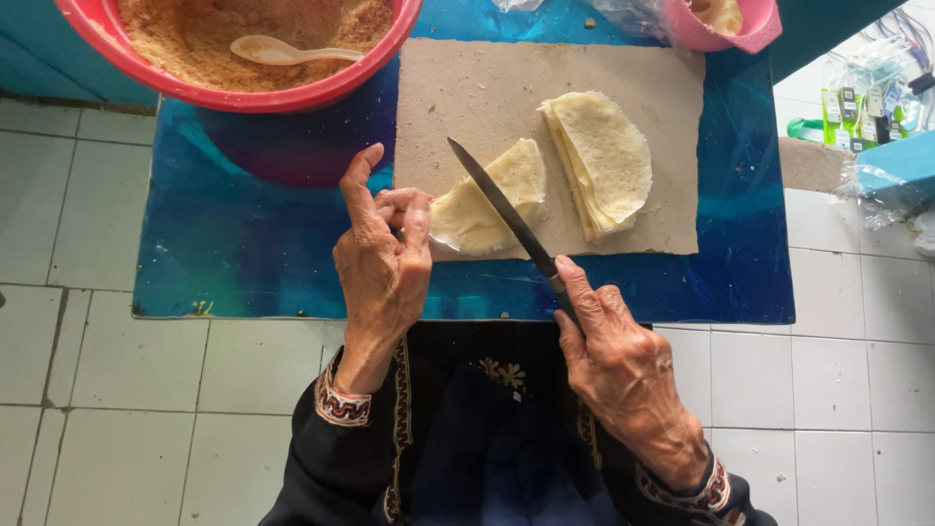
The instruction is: The person cuts a stack of thin round dough sheets into wedge pieces with a knife on a board, folds and gathers the cut pieces, and places them into a clear plastic bag. The person then takes out another dough sheet, folds it, and continues cutting it into pieces on the board.
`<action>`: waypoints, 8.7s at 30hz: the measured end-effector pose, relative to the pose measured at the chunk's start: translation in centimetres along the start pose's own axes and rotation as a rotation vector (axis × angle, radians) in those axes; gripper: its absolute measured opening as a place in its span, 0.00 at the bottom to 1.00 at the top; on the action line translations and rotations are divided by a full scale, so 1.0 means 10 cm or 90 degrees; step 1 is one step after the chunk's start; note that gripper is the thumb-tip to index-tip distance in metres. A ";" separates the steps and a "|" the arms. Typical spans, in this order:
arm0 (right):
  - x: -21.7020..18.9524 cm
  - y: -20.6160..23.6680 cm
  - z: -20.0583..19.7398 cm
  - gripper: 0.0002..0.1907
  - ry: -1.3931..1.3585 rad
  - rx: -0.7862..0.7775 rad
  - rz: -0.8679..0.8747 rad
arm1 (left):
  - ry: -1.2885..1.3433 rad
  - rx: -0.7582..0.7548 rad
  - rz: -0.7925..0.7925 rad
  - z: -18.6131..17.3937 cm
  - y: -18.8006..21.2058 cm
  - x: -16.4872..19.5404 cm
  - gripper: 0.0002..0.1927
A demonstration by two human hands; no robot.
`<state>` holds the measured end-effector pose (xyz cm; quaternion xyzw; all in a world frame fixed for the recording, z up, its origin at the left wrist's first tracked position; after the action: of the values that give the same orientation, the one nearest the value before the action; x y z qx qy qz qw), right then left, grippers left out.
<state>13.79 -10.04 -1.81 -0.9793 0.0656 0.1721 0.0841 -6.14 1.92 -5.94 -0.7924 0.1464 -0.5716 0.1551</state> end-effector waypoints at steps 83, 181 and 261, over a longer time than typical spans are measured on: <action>-0.01 0.11 0.10 0.32 0.234 -0.017 -0.132 | -0.456 -0.156 0.378 0.55 0.23 0.29 0.19; 1.99 -0.89 -0.22 0.12 -0.373 0.231 0.155 | -0.163 -0.256 0.163 0.74 -0.40 0.52 0.11; 2.03 -0.90 -0.11 0.12 -0.344 0.201 0.109 | -0.249 -0.804 0.205 1.10 -0.76 0.50 0.30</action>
<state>34.47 -3.43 -6.58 -0.8642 0.1491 0.4197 0.2342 6.23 7.65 -1.82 -0.7880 0.5375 -0.1922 -0.2307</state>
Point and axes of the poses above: each hand's wrist, its own y-axis away from the middle knuckle, its own z-axis out of the palm, x = y × z, the point moved 8 cm from there along -y, towards the middle knuckle, and after that the axes turned 15 degrees about z, right-handed, at the moved point
